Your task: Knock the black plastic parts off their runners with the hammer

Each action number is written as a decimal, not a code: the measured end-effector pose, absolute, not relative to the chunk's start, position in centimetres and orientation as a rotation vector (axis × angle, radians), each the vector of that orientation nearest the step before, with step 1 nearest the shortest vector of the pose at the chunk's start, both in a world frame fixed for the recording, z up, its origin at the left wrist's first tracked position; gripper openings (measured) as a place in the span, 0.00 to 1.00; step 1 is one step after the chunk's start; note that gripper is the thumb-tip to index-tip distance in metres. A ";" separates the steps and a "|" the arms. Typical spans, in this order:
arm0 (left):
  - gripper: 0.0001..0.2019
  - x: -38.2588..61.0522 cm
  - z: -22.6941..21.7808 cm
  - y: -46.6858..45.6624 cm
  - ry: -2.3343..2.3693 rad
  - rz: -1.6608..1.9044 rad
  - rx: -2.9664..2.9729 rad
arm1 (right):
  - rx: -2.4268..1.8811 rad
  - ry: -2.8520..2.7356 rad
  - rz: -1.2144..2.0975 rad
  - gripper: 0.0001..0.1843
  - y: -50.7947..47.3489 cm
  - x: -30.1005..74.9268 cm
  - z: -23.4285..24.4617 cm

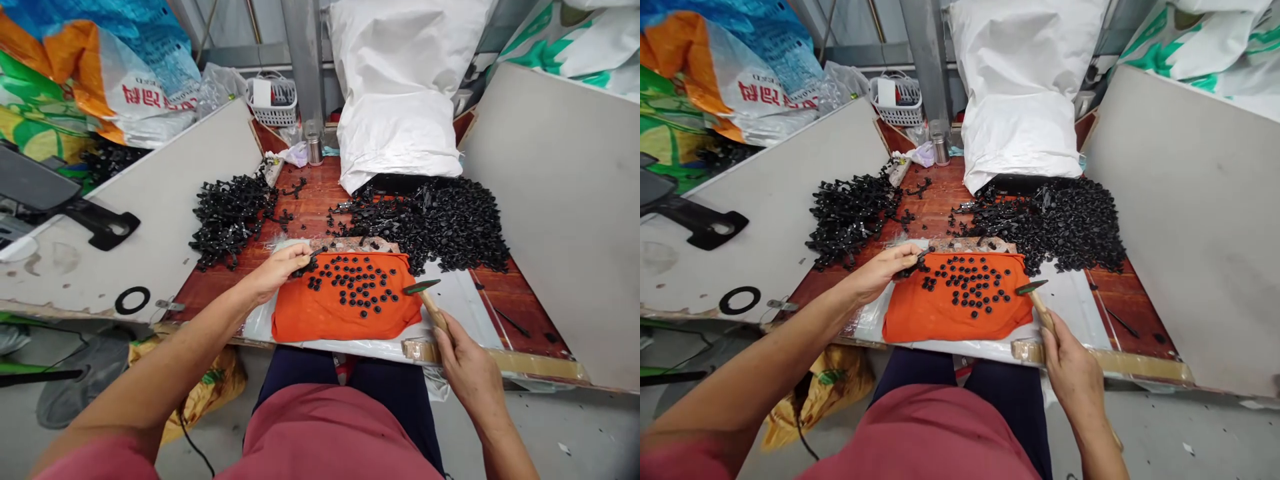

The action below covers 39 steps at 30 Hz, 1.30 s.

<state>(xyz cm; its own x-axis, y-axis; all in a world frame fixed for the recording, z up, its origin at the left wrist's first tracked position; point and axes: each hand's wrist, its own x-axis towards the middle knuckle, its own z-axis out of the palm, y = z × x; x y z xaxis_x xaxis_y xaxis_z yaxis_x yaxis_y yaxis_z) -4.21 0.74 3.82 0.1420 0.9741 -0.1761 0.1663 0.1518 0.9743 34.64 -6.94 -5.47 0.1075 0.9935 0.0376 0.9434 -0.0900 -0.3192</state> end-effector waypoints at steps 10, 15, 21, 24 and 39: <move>0.18 -7.6 -0.4 -3.6 1.490 0.610 1.412 | -2.189 -1.947 0.267 0.30 -6.7 34.9 -5.3; 0.22 -6.7 0.0 -5.2 1.223 0.799 1.019 | -2.191 -1.913 0.326 0.31 -6.5 34.9 -5.3; 0.19 -4.2 0.5 -6.2 1.093 0.986 0.768 | -2.113 -1.778 0.455 0.31 -6.3 35.3 -5.7; 0.19 -2.3 0.3 -6.9 0.991 1.017 0.709 | -1.946 -1.627 0.501 0.30 -6.9 34.7 -4.9; 0.17 3.5 -0.5 -10.2 0.858 0.806 0.724 | -1.204 -1.675 1.205 0.08 -7.9 22.9 0.3</move>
<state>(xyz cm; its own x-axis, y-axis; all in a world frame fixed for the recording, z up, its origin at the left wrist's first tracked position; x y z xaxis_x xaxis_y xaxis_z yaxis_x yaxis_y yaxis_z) 3.46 -10.22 -0.46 0.4105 0.8370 -0.3618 -0.3081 0.5007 0.8089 22.93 -7.92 0.28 -0.2904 0.9561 0.0400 0.2662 0.1209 -0.9563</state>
